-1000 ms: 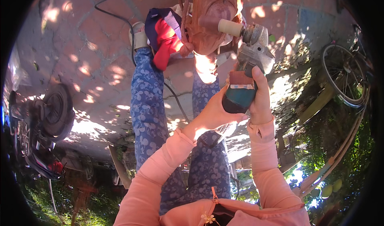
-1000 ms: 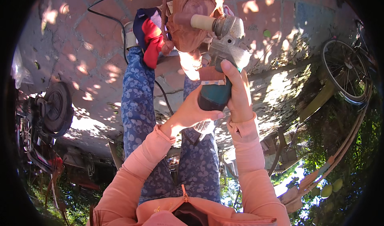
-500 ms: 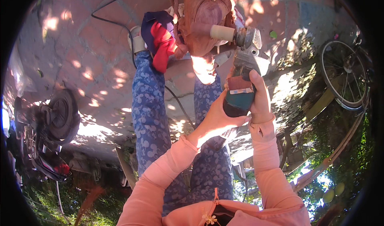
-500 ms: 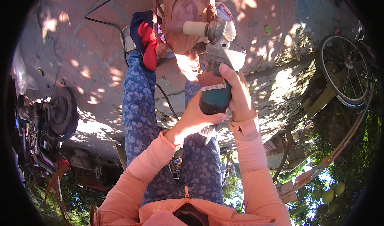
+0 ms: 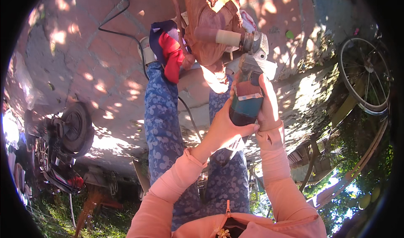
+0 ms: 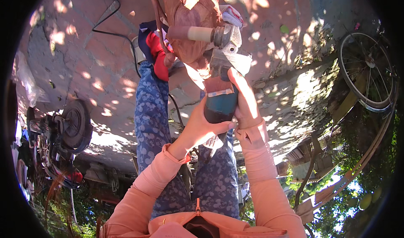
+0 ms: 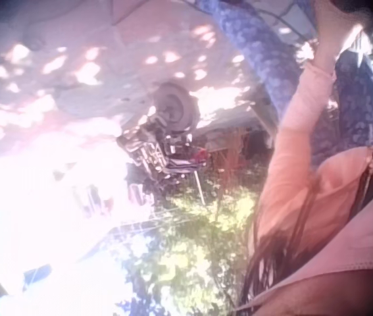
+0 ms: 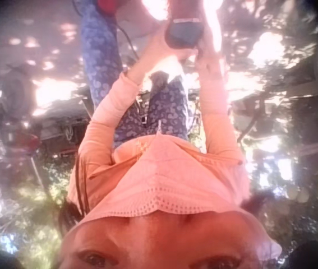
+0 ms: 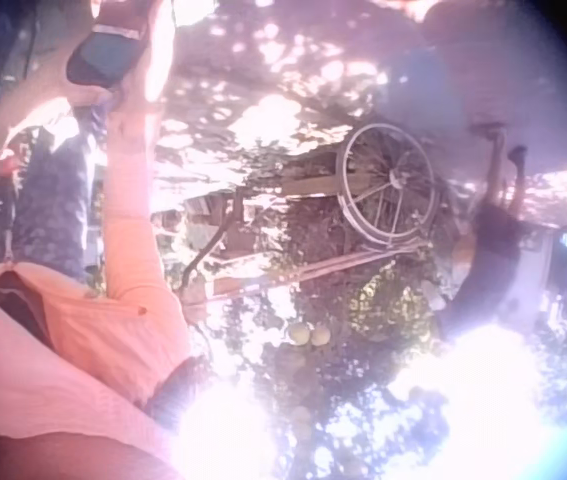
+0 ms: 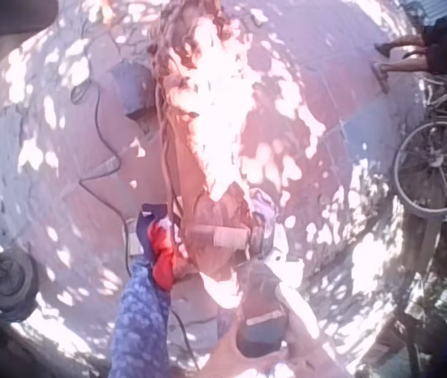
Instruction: The person uses a handheld rotary carving tool to shape a large piece of wood, moving the tool along the surface and periodically pausing to wipe away dust with a cloth. The work is performed outdoors on a paved area with scattered debris and nearby household items.
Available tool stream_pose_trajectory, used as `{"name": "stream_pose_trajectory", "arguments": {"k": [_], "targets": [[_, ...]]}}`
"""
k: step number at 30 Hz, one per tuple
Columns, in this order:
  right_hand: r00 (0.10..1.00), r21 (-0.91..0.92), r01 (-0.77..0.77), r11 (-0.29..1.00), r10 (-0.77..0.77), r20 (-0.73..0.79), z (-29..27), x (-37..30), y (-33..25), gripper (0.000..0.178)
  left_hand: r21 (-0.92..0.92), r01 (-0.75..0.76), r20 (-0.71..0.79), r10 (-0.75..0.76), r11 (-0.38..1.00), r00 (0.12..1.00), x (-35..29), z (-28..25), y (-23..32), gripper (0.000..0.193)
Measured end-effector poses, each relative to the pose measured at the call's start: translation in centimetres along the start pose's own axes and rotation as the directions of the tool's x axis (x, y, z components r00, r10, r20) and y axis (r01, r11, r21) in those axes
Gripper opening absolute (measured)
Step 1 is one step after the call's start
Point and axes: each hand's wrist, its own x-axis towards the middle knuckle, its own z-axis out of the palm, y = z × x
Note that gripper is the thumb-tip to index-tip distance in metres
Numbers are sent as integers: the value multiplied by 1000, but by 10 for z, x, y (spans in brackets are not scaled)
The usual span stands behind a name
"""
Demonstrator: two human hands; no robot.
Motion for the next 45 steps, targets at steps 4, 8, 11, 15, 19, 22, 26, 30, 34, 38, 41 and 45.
{"name": "stream_pose_trajectory", "arguments": {"k": [4, 8, 11, 15, 19, 22, 26, 30, 34, 38, 41, 45], "targets": [[993, 172, -65, 983, 46, 112, 5, -1, -4, 54, 112, 19, -51, -14, 993, 999, 0, 1, 3, 78], [988, 345, 18, 939, -69, 135, 19, -3, -9, 65, 443, 52, -74, -21, 895, 997, 4, 2, 30, 93], [968, 422, -11, 907, -97, 232, 22, -9, -4, 72, 546, 123, -108, -76, 829, 991, -4, 9, 41, 95], [986, 400, -143, 905, 98, 132, 6, -11, 11, 72, 520, 187, -174, -111, 834, 979, -13, 11, 27, 95], [980, 449, -158, 879, 83, 180, 8, -6, 15, 71, 542, 170, -202, -69, 823, 977, -12, 11, 22, 88], [975, 503, -136, 853, 25, 223, 9, 6, 12, 71, 637, 175, -205, -54, 750, 977, -1, 15, 42, 84], [975, 574, -79, 815, -58, 216, 24, 22, -3, 72, 755, 137, -185, 7, 642, 983, 19, 14, 67, 72], [978, 607, -100, 788, -33, 204, 29, 20, 3, 70, 741, 162, -157, -66, 652, 985, 16, 3, 71, 71], [988, 542, -116, 833, 40, 150, 37, -8, 18, 66, 650, 196, -153, -126, 734, 980, -12, -10, 52, 72], [988, 442, -157, 883, 143, 66, 31, -18, 32, 66, 529, 133, -109, -88, 838, 990, -27, -11, 46, 75], [986, 609, -114, 785, 17, 163, 41, -8, 32, 68, 670, 136, -83, -108, 730, 991, -20, -15, 66, 78], [986, 711, -21, 703, -103, 131, 61, -2, 29, 72, 793, 131, -29, -177, 595, 984, -7, -30, 102, 83]]}}
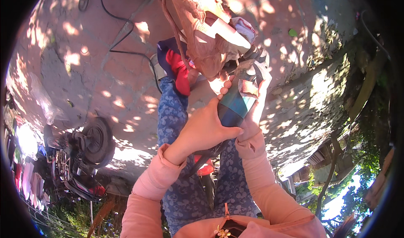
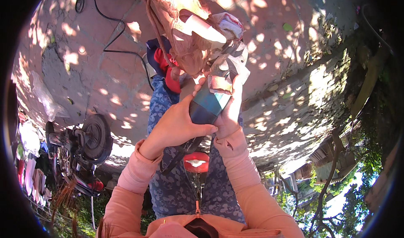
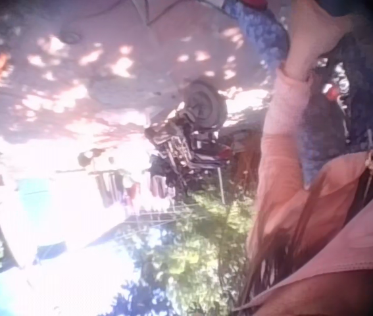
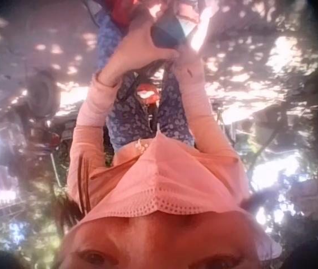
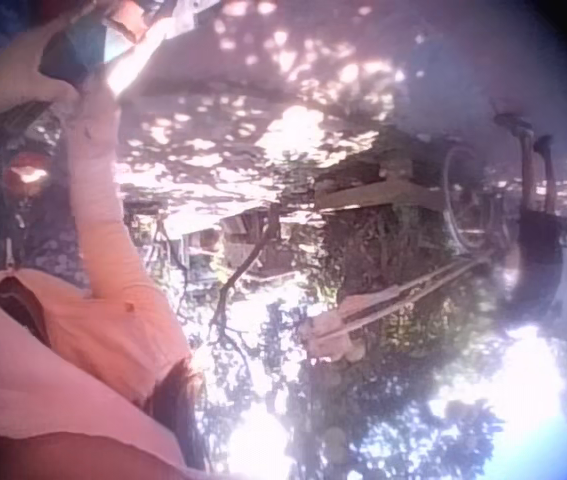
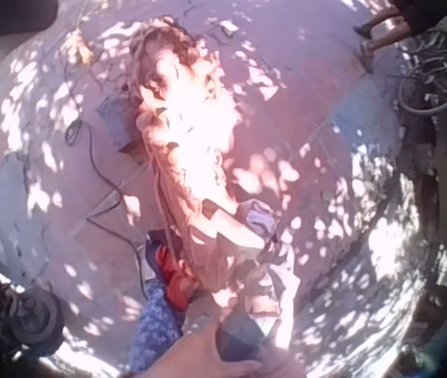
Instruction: The person uses a handheld rotary carving tool to shape a large piece of wood, moving the tool along the surface and periodically pausing to wipe away dust with a cloth. The work is performed outdoors on a paved area with scattered debris and nearby household items.
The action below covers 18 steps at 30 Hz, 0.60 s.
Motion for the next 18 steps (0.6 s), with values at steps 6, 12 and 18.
{"name": "stream_pose_trajectory", "arguments": {"k": [6, 12, 18], "targets": [[990, 100, 29, 995, -43, 133, -3, 4, 41, 77, 114, 15, 62, -22, 993, 998, -11, -34, -13, 85], [999, -34, -14, 999, 13, -32, -8, -14, 63, 74, -31, 24, 115, -20, 999, 993, -31, -36, -43, 88], [993, -80, 96, 992, -101, -54, 13, -24, 48, 74, -89, -77, 84, 85, 993, 993, -28, -25, -43, 86]]}}
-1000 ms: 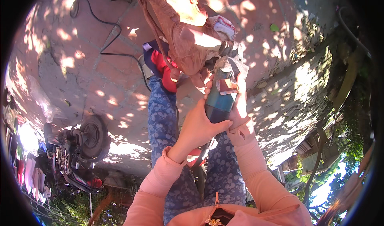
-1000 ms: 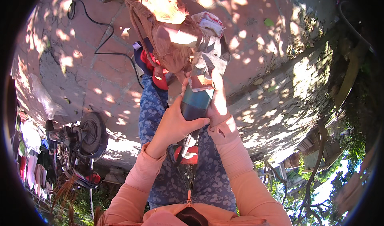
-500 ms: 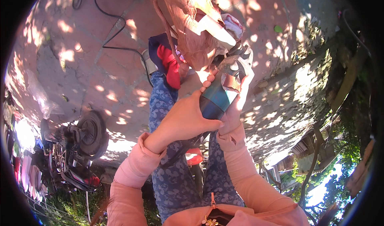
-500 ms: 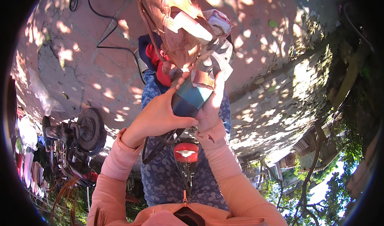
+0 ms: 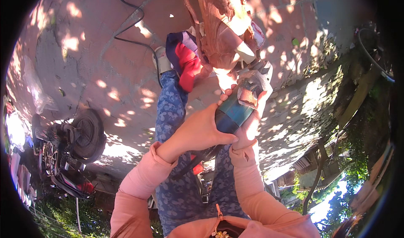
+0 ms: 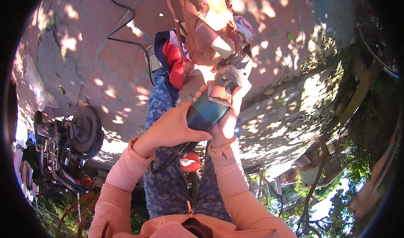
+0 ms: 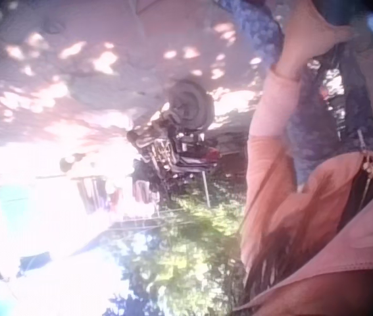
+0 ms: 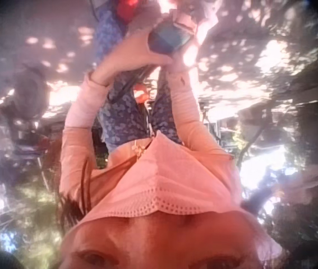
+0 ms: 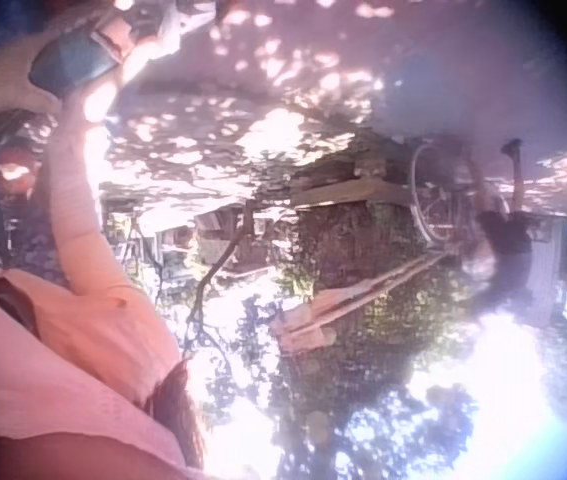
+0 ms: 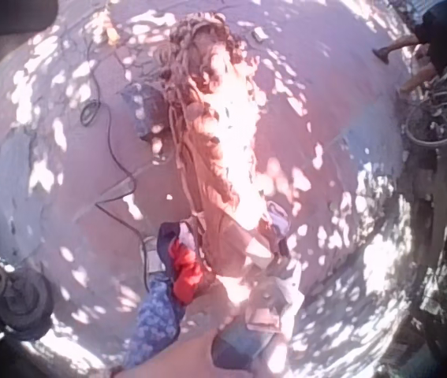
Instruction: The person uses a handheld rotary carving tool to shape a large piece of wood, moving the tool along the surface and periodically pausing to wipe away dust with a cloth. The work is performed outdoors on a paved area with scattered debris and nearby household items.
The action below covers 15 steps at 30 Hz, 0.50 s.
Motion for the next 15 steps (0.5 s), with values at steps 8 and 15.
{"name": "stream_pose_trajectory", "arguments": {"k": [8, 15], "targets": [[988, -371, -140, 918, 106, -111, -14, -20, -25, 71, -356, -9, 24, 18, 934, 1000, -4, 47, -32, 89], [996, -397, -26, 917, 57, 67, -15, -53, -48, 85, -308, -151, 91, 187, 939, 978, -18, 76, -25, 88]]}}
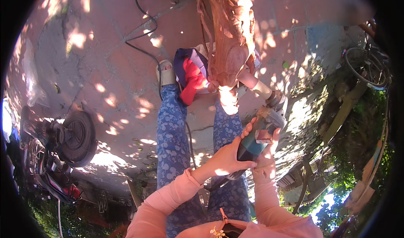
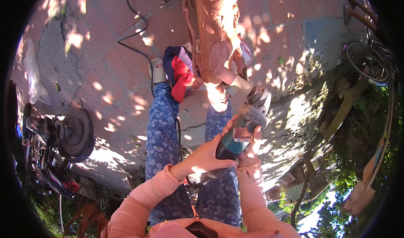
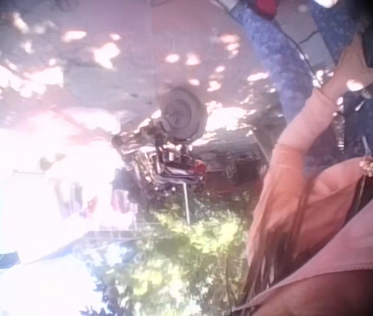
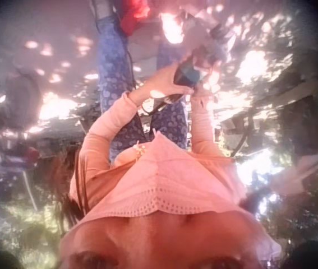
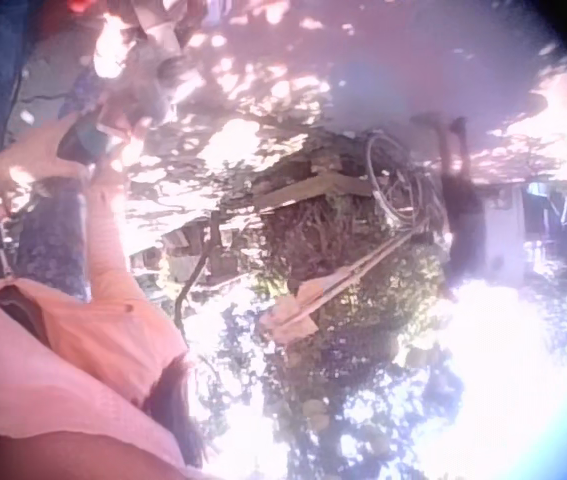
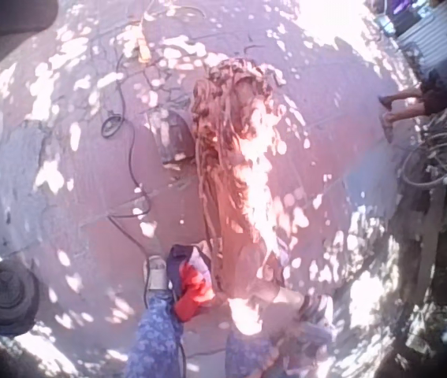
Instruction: The person uses a handheld rotary carving tool to shape a large piece of wood, moving the tool along the surface and periodically pausing to wipe away dust with a cloth. The work is performed outdoors on a paved area with scattered debris and nearby household items.
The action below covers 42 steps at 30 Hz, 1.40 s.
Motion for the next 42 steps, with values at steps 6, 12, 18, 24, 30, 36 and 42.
{"name": "stream_pose_trajectory", "arguments": {"k": [6, 12, 18, 24, 30, 36, 42], "targets": [[990, 144, 140, 980, -142, 5, 10, -28, 0, 88, 129, -3, -97, 16, 992, 995, -5, -29, 31, 62], [973, 352, 216, 911, -233, 5, 0, -61, 23, 89, 456, -86, -564, 363, 886, 742, -10, -87, 42, 38], [945, 454, 301, 839, -326, -26, -6, -95, 59, 91, 298, 133, -619, 85, 945, 780, -66, -126, 20, 21], [939, 530, 248, 811, -337, 76, -40, -118, 79, 91, 417, 337, -733, 93, 844, 674, -127, -141, 20, 14], [898, 564, 249, 787, -406, 171, -48, -140, 73, 89, 448, 109, -698, 271, 888, 663, -153, -141, 61, 18], [854, 721, 314, 618, -515, 69, 6, -126, 86, 90, 482, 68, -638, 297, 873, 710, -160, -168, 88, 19], [850, 749, 311, 585, -523, 56, 107, -75, 110, 92, 169, 243, -404, -158, 955, 901, -157, -199, 111, 29]]}}
